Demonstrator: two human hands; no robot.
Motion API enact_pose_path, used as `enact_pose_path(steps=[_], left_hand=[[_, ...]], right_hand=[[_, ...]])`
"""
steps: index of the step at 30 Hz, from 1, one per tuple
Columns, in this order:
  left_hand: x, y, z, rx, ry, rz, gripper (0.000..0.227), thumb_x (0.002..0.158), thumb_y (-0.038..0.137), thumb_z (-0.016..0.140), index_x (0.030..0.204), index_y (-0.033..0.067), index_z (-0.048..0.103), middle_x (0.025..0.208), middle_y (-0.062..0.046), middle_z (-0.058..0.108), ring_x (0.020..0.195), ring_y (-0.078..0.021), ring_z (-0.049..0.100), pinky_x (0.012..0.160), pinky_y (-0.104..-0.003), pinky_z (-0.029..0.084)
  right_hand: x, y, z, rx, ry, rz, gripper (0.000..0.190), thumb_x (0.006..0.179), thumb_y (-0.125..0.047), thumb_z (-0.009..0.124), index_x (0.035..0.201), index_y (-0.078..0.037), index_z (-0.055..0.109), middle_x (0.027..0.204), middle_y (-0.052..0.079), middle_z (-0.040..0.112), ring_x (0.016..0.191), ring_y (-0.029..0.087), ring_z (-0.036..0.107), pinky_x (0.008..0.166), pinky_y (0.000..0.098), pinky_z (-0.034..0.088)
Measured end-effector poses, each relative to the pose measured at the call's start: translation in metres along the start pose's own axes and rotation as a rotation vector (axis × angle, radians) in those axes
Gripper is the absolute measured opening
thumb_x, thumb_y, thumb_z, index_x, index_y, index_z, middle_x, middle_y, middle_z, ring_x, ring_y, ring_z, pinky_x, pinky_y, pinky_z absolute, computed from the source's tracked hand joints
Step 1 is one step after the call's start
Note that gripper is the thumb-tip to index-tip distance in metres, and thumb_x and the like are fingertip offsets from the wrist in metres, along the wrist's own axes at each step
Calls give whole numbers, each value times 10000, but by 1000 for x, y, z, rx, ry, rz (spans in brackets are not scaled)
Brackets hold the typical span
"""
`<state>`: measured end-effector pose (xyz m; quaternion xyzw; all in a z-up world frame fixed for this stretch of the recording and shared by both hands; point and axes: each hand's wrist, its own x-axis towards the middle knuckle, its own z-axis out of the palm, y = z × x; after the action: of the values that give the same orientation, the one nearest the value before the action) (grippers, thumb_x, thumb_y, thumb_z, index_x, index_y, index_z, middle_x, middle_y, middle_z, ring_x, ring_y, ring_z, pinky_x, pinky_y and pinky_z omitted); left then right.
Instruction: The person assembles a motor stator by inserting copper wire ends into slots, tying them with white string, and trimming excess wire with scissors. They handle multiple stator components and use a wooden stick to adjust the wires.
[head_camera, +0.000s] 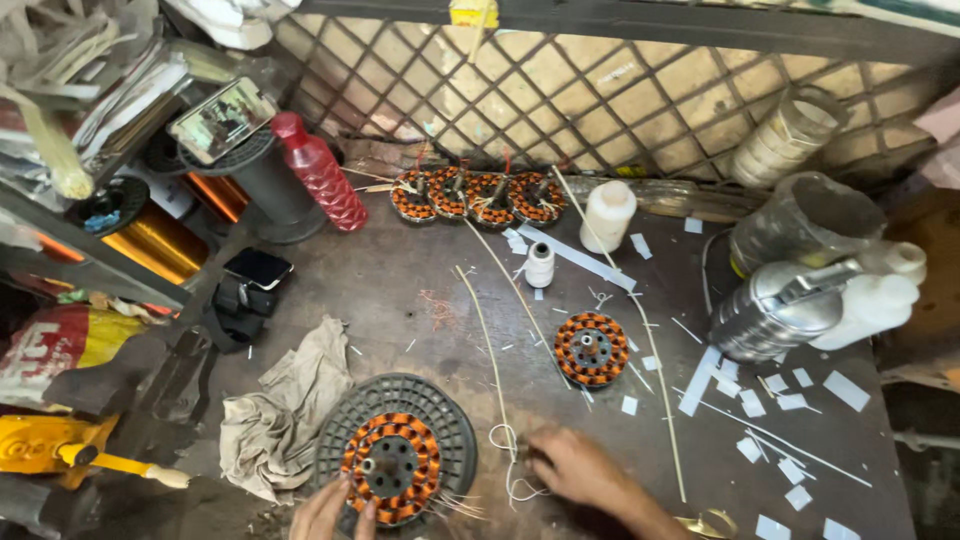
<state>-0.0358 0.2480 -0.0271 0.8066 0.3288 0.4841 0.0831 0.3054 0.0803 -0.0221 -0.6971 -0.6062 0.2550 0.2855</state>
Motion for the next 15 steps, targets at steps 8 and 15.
enact_pose_path(steps=[8,15], left_hand=[[144,4,-54,-157,-83,-81,229,767,31,788,988,2,735,958,-136,762,910,-271,734,847,-352,551],[216,-41,-55,-337,3,-230,182,843,75,788,1004,2,745,952,-120,777,864,-200,764,808,-309,575]], right_hand=[[10,-11,64,-230,297,43,183,783,-242,750,882,-116,661,807,102,690,790,333,693,696,460,535],[10,11,82,-289,395,53,219,706,-238,773,859,-126,662,779,114,707,726,329,705,644,447,559]])
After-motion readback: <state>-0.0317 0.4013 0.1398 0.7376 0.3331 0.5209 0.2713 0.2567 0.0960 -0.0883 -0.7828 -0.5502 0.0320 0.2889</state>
